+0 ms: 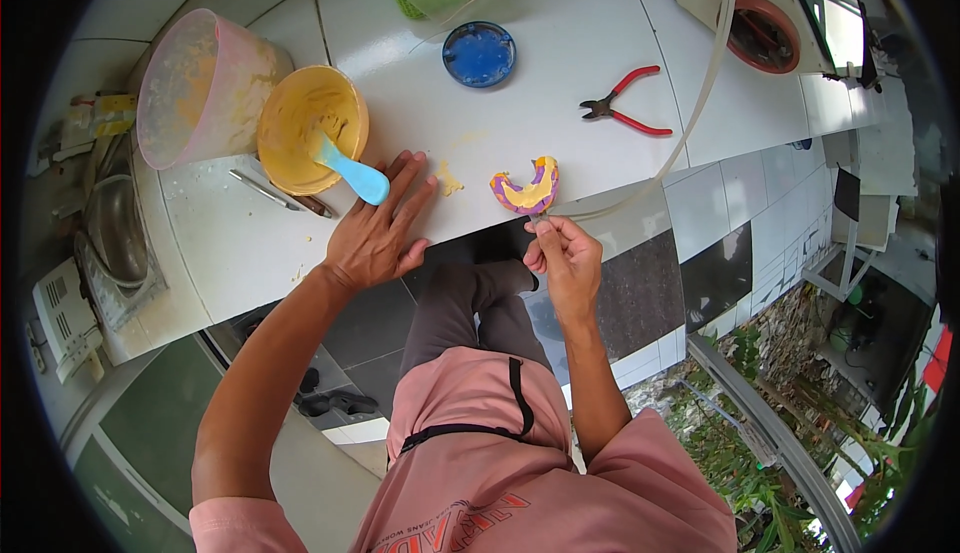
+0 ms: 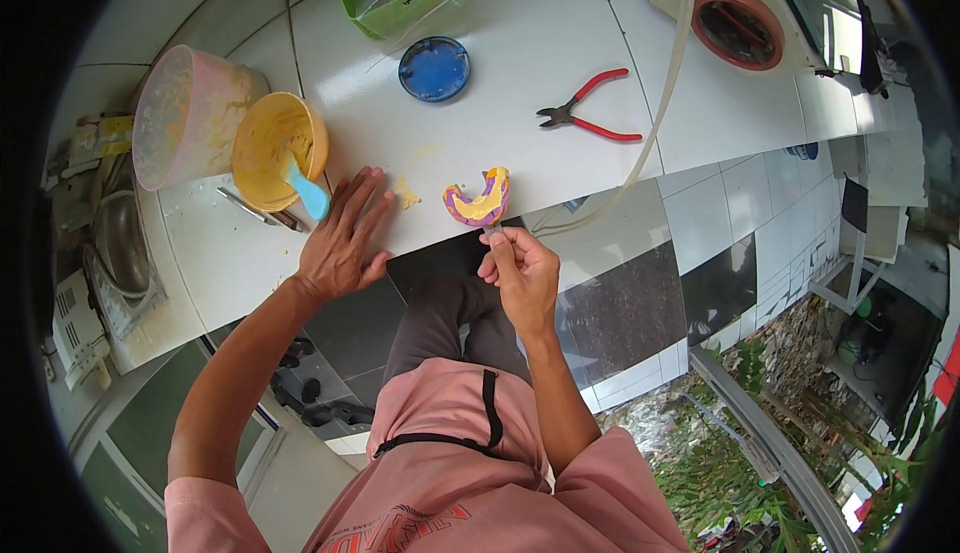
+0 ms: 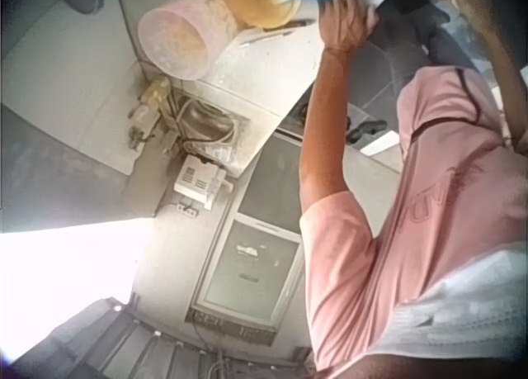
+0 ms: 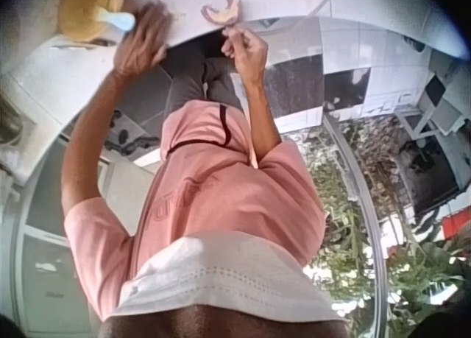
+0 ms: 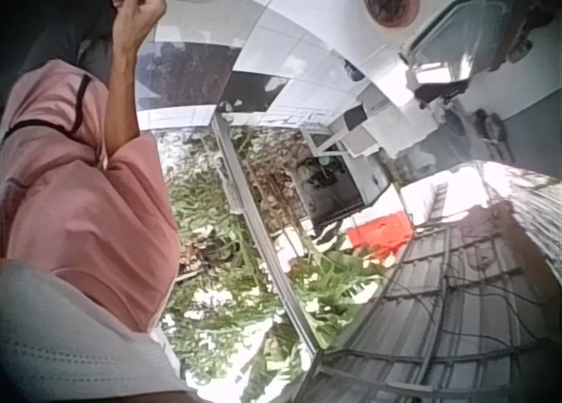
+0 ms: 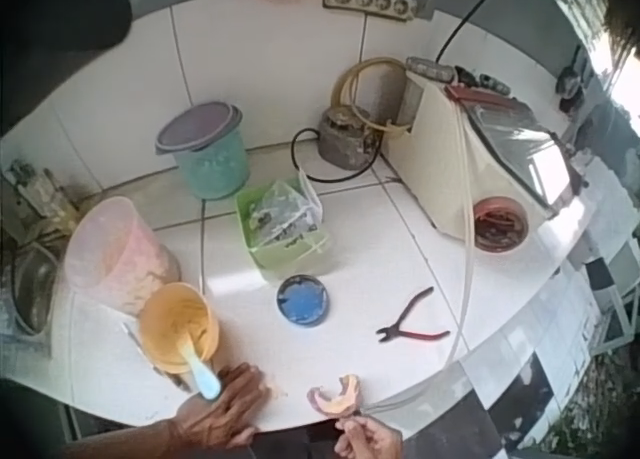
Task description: Mixing dental plaster and pouring it onto a dental impression tray to create a model.
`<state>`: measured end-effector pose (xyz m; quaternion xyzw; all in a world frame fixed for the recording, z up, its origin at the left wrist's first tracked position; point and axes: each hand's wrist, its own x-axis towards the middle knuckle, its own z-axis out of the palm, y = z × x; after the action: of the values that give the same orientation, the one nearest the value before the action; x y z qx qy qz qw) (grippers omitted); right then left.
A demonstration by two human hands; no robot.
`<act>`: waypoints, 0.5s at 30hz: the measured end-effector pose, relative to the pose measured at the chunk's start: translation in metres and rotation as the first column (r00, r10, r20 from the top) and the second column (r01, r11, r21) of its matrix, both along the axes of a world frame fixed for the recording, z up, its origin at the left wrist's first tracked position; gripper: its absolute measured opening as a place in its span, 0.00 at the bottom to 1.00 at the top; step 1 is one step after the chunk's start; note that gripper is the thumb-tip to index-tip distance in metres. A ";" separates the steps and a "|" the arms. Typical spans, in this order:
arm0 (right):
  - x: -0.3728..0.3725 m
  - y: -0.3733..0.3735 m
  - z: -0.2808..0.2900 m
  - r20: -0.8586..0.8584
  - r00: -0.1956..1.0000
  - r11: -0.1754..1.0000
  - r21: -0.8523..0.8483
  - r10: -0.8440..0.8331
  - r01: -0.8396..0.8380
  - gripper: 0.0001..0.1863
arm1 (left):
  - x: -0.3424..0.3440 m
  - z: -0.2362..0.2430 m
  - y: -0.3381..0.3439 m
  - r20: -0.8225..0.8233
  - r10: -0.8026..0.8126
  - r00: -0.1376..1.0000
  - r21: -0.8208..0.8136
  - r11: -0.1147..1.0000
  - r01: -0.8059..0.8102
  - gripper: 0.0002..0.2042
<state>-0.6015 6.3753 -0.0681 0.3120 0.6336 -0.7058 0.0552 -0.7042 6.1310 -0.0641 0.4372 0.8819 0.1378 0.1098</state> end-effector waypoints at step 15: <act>0.003 -0.005 0.000 -0.180 0.983 0.996 0.078 -0.037 0.052 0.13 | 0.001 0.000 0.000 -0.003 0.001 1.000 -0.006 1.000 -0.001 0.38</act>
<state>-0.5982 6.3700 -0.0684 0.2637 0.6574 -0.7052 -0.0305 -0.7037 6.1310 -0.0644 0.4368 0.8827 0.1344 0.1097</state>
